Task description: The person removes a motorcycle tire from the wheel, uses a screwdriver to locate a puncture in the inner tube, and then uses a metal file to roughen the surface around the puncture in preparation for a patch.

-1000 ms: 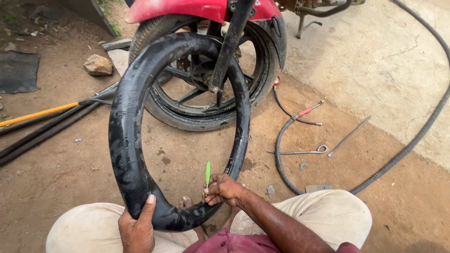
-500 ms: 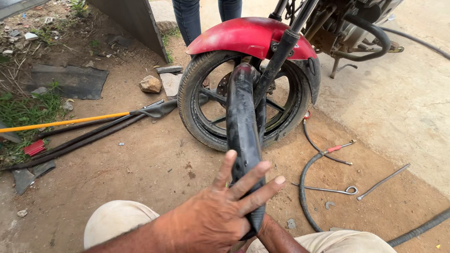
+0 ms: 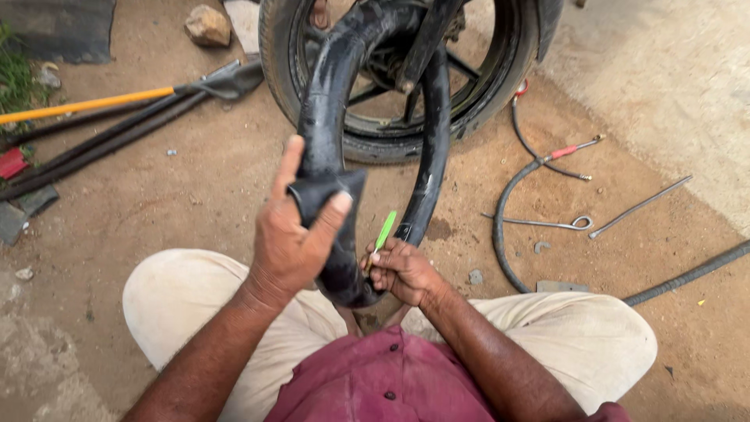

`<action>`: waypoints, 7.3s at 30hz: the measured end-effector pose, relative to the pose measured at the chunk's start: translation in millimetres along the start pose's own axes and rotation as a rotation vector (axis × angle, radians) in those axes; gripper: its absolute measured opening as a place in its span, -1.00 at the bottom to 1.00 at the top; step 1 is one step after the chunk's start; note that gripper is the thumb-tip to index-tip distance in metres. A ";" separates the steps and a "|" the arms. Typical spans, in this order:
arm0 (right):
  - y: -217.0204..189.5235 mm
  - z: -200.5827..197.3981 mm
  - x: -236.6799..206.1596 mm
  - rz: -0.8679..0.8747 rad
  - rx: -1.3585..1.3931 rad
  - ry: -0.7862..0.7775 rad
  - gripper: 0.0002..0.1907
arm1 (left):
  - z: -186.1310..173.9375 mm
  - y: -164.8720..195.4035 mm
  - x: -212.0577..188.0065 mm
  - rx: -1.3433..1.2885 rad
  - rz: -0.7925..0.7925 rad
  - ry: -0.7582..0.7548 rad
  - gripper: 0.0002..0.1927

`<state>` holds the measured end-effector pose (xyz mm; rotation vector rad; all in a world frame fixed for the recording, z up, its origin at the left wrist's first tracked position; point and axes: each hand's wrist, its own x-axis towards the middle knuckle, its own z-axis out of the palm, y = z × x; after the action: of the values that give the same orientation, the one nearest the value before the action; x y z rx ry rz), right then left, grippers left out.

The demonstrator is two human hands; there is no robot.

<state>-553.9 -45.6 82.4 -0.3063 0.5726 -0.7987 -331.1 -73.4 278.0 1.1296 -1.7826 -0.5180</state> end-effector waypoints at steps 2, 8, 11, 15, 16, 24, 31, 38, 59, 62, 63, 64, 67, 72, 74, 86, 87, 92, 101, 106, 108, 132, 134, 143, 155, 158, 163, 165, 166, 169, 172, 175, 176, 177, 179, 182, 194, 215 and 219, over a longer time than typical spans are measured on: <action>1.5 -5.3 4.0 0.026 -0.047 0.088 -0.82 | -4.0 -27.0 -7.4 -0.175 -0.392 0.040 -0.70; 4.3 -8.8 9.4 0.117 -0.138 0.154 -0.86 | 18.8 -70.0 -28.8 -0.709 -0.782 0.111 -0.77; 3.4 -13.2 7.6 0.030 -0.095 0.106 -0.84 | 20.2 -81.1 -29.9 -0.454 -0.646 0.084 -0.65; -8.4 -11.4 1.1 -0.218 -0.055 0.188 -0.85 | 14.4 -88.5 -20.4 0.002 -0.363 0.035 -0.60; -15.1 -8.2 -1.5 -0.255 -0.058 0.172 -0.84 | 14.6 -88.1 -17.8 0.108 -0.260 0.013 -0.59; -87.6 59.1 -11.5 -0.514 -0.221 0.238 -0.83 | 42.4 -75.2 -25.4 0.532 -0.100 -0.547 0.02; -88.7 120.5 15.8 -0.576 -0.271 -0.228 -0.81 | 114.5 -50.3 -74.4 0.615 -0.066 -0.571 -0.67; -123.2 47.0 -2.1 -0.455 -0.410 0.297 -0.81 | 49.5 -56.3 -53.7 0.357 -0.058 -0.274 -0.61; -40.5 -18.7 38.2 -0.239 -0.105 0.332 -0.84 | 18.8 -14.6 -7.0 0.217 0.062 0.129 -0.84; -52.9 -15.0 17.3 -0.401 -0.084 0.312 -0.82 | 3.5 -43.6 -12.0 0.251 -0.124 0.142 -0.81; -57.8 -11.5 8.5 -0.438 -0.067 0.280 -0.81 | 5.8 -53.8 -15.3 0.276 -0.227 0.140 -0.81; -65.0 -6.7 -0.7 -0.468 -0.048 0.253 -0.81 | 9.9 -61.8 -21.3 0.302 -0.338 0.134 -0.80; -82.1 20.4 -25.0 -0.575 -0.091 0.217 -0.79 | 29.7 -74.7 -36.5 0.526 -0.093 0.162 -0.84; -96.7 89.3 -38.2 -0.707 -0.103 0.178 -0.78 | 57.6 -35.4 -58.8 0.114 -0.171 -0.071 -0.44; -97.2 111.9 -34.4 -0.740 -0.114 0.164 -0.78 | 55.3 -14.4 -63.0 -0.032 -0.195 -0.170 -0.18; -47.1 156.5 -2.5 -0.616 -0.095 0.115 -0.73 | 68.3 -4.4 -90.9 -0.353 -0.400 -0.003 -0.18; -48.4 157.9 0.3 -0.598 -0.092 0.129 -0.73 | 67.3 -10.7 -88.0 -0.386 -0.410 0.039 -0.30; -92.9 153.6 7.1 -0.688 -0.214 0.166 -0.74 | 32.4 -28.9 -56.3 -0.309 -0.264 0.018 -0.52; -173.7 115.8 58.1 -0.858 -0.952 0.087 -0.82 | 24.9 14.5 12.4 0.017 0.350 -0.354 -0.62; -161.0 59.0 75.0 -0.880 -0.793 0.296 -0.78 | 36.0 -12.4 58.2 -0.119 0.241 -0.155 -0.61; -156.8 35.6 71.0 -0.937 -0.693 0.372 -0.78 | 54.7 -26.9 71.4 -0.197 0.110 -0.112 -0.62; -190.2 224.8 -93.3 -1.766 -1.177 0.439 -0.74 | 172.0 -100.1 108.5 -1.098 -0.904 -0.149 -0.50; -170.8 241.1 -124.5 -1.622 -0.976 0.345 -0.67 | 174.2 -104.1 107.2 -1.130 -0.877 -0.101 -0.53; -197.4 172.7 -68.7 -1.706 -0.829 0.399 -0.81 | 159.6 -114.0 118.3 -1.197 -0.820 0.057 -0.58; -159.4 49.9 49.7 -1.013 -0.218 0.429 -0.81 | 167.9 -117.3 105.2 -1.216 -0.832 0.022 -0.67; -145.0 35.2 60.8 -1.007 -0.350 0.464 -0.80 | 167.8 -114.2 104.0 -1.196 -0.794 0.017 -0.66; -123.0 34.4 65.1 -0.986 -0.642 0.573 -0.81 | 171.6 -117.8 89.3 -1.217 -0.844 -0.165 -0.62; -119.1 33.1 67.0 -0.993 -0.667 0.578 -0.82 | 172.1 -119.0 85.4 -1.230 -0.788 -0.315 -0.59; -118.5 31.0 68.2 -1.002 -0.679 0.575 -0.82 | 172.8 -118.8 85.0 -1.182 -0.741 -0.325 -0.63; -119.7 17.8 68.3 -0.966 -0.685 0.592 -0.85 | 176.6 -115.3 86.6 -1.051 -0.690 -0.292 -0.69; -126.5 0.7 62.0 -0.879 -0.257 0.479 -0.83 | 180.1 -115.8 90.9 -0.970 -0.760 -0.155 -0.71; -141.2 -7.5 51.4 -0.789 -0.032 0.504 -0.86 | 179.8 -124.0 94.9 -0.997 -0.737 -0.080 -0.71; -147.6 -6.0 47.1 -0.784 -0.032 0.497 -0.86 | 178.5 -127.7 96.5 -1.025 -0.754 -0.086 -0.71; -155.1 -1.3 43.6 -0.781 -0.023 0.496 -0.86 | 176.6 -130.5 96.2 -1.049 -0.777 -0.101 -0.71; -169.0 15.8 34.6 -0.782 -0.006 0.501 -0.87 | 172.2 -135.2 99.3 -1.076 -0.792 -0.112 -0.69; -182.2 56.5 16.1 -0.760 0.030 0.400 -0.87 | 164.8 -137.9 106.2 -1.078 -0.803 -0.113 -0.64; -176.1 125.5 -79.8 -0.864 -0.150 -0.701 -0.78 | 160.1 -147.9 109.0 -1.248 -0.881 -0.160 -0.59; -210.6 48.8 100.8 -0.857 -0.283 0.444 -0.57 | 155.0 -156.2 116.1 -1.413 -0.882 -0.276 -0.62; -209.7 52.5 97.5 -0.890 -0.245 0.412 -0.60 | 155.3 -157.8 113.6 -1.426 -0.875 -0.299 -0.64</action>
<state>-591.3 -255.4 186.6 -0.6494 0.9410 -1.6772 -408.0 -267.6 142.7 0.6599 -0.5766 -2.0997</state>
